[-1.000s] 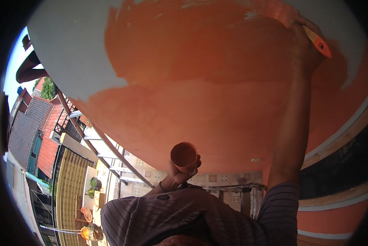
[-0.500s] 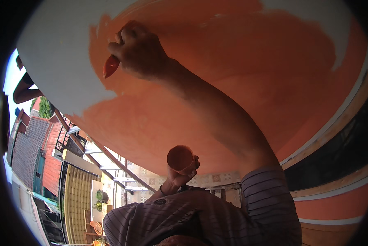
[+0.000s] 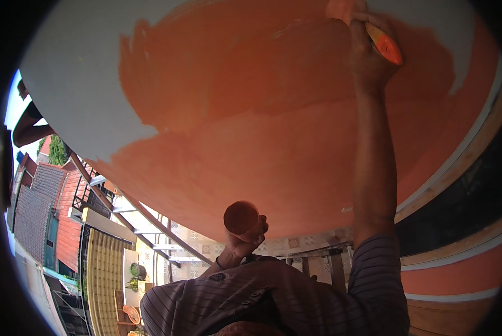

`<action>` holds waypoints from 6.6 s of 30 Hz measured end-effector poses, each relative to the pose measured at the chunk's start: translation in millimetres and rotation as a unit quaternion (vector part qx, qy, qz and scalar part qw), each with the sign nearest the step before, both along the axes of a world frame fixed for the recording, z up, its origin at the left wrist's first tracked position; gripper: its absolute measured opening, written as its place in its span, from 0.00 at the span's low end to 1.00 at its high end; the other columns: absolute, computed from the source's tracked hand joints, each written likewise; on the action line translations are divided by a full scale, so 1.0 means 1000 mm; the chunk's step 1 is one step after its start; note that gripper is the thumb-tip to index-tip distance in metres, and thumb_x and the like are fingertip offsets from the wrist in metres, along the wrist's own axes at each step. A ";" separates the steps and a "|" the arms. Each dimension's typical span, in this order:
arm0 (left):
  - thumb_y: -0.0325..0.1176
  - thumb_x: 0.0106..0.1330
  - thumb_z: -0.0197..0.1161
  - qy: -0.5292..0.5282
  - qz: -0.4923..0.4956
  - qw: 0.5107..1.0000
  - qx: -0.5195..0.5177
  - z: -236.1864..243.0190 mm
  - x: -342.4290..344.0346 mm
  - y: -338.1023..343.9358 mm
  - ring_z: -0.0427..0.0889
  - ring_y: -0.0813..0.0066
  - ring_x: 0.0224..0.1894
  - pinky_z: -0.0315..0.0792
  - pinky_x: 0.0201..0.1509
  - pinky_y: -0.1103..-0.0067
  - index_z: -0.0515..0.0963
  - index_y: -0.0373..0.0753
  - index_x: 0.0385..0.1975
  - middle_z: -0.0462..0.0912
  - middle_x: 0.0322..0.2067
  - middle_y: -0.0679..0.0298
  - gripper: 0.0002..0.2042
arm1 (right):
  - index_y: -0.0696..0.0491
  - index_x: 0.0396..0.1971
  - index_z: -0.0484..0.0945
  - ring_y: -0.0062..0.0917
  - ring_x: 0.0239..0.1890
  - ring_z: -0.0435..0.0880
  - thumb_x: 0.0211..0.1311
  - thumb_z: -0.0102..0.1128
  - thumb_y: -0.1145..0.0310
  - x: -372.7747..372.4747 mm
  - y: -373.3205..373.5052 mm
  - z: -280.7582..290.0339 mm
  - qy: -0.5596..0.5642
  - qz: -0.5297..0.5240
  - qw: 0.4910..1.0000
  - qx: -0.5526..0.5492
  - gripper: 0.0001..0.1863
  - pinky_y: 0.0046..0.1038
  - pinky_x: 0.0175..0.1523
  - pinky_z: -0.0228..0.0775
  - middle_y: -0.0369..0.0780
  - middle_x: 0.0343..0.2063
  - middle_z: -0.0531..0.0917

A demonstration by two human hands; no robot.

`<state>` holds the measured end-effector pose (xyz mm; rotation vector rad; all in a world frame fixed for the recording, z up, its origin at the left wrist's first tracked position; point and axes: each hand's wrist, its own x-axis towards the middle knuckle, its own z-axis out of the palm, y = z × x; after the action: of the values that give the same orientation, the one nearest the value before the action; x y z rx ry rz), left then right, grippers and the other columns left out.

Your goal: The person paints a ceiling with orange paint using a brush and a small container. They repeatedly dip the brush into the container and apply paint to the ceiling surface, working across different sections.

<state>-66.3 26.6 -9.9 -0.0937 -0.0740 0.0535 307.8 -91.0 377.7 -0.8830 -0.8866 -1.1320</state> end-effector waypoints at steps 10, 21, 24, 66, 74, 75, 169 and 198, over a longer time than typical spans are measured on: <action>0.50 0.67 0.63 0.066 -0.012 0.997 0.026 0.011 0.014 -0.011 0.80 0.45 0.58 0.85 0.48 0.52 0.75 0.46 0.64 0.81 0.59 0.54 0.27 | 0.51 0.32 0.87 0.19 0.32 0.85 0.62 0.74 0.77 -0.063 0.043 -0.056 -0.050 0.086 0.971 -0.217 0.04 0.25 0.34 0.75 0.33 0.28 0.85; 0.52 0.70 0.61 0.085 -0.002 0.996 0.011 0.018 0.010 -0.010 0.81 0.43 0.59 0.85 0.49 0.50 0.75 0.47 0.65 0.81 0.60 0.54 0.26 | 0.51 0.32 0.84 0.25 0.29 0.81 0.56 0.71 0.84 -0.107 0.102 -0.071 -0.153 -0.003 0.970 -0.188 0.10 0.28 0.31 0.74 0.34 0.26 0.78; 0.51 0.70 0.61 0.068 -0.007 0.997 0.021 0.015 0.016 -0.009 0.82 0.44 0.58 0.85 0.49 0.50 0.75 0.47 0.64 0.82 0.59 0.54 0.26 | 0.48 0.33 0.85 0.24 0.31 0.82 0.54 0.72 0.81 -0.144 0.129 -0.118 -0.177 0.100 0.935 -0.291 0.11 0.29 0.31 0.75 0.32 0.27 0.78; 0.57 0.69 0.64 -0.002 0.010 0.999 -0.033 0.006 -0.001 -0.003 0.76 0.47 0.65 0.82 0.62 0.49 0.75 0.42 0.64 0.74 0.63 0.45 0.31 | 0.49 0.38 0.87 0.24 0.33 0.84 0.57 0.70 0.83 -0.072 0.057 -0.065 -0.081 -0.066 0.991 -0.087 0.12 0.26 0.33 0.79 0.36 0.35 0.84; 0.54 0.71 0.63 0.008 -0.020 1.000 0.016 0.016 0.011 -0.009 0.79 0.47 0.60 0.84 0.54 0.51 0.75 0.43 0.65 0.78 0.60 0.46 0.28 | 0.49 0.31 0.84 0.26 0.34 0.84 0.53 0.68 0.81 -0.113 0.110 -0.063 -0.221 0.003 0.948 -0.227 0.09 0.28 0.34 0.81 0.35 0.33 0.81; 0.55 0.71 0.64 -0.014 -0.028 0.999 0.018 0.015 0.010 -0.006 0.77 0.48 0.62 0.83 0.58 0.50 0.76 0.43 0.64 0.76 0.62 0.47 0.29 | 0.49 0.31 0.85 0.25 0.33 0.84 0.57 0.68 0.80 -0.085 0.095 -0.043 -0.191 0.036 0.967 -0.164 0.08 0.28 0.34 0.80 0.35 0.32 0.83; 0.55 0.70 0.66 -0.014 0.032 0.999 0.010 0.019 -0.007 -0.006 0.74 0.50 0.66 0.83 0.61 0.50 0.78 0.42 0.62 0.74 0.63 0.48 0.28 | 0.43 0.33 0.85 0.31 0.30 0.82 0.57 0.72 0.70 -0.210 0.232 0.068 -0.215 0.011 0.957 -0.196 0.06 0.37 0.37 0.77 0.35 0.25 0.78; 0.57 0.69 0.66 -0.007 0.019 0.998 -0.051 0.011 -0.027 -0.008 0.75 0.48 0.67 0.82 0.63 0.49 0.78 0.46 0.61 0.75 0.64 0.48 0.28 | 0.58 0.34 0.88 0.17 0.32 0.88 0.61 0.72 0.74 0.009 0.013 0.110 -0.022 -0.019 0.998 0.055 0.04 0.22 0.42 0.81 0.34 0.30 0.90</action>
<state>-93.5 18.4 1.3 -0.1944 -0.0876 0.0956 317.2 -77.9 487.9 -0.7908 -0.8389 -1.2260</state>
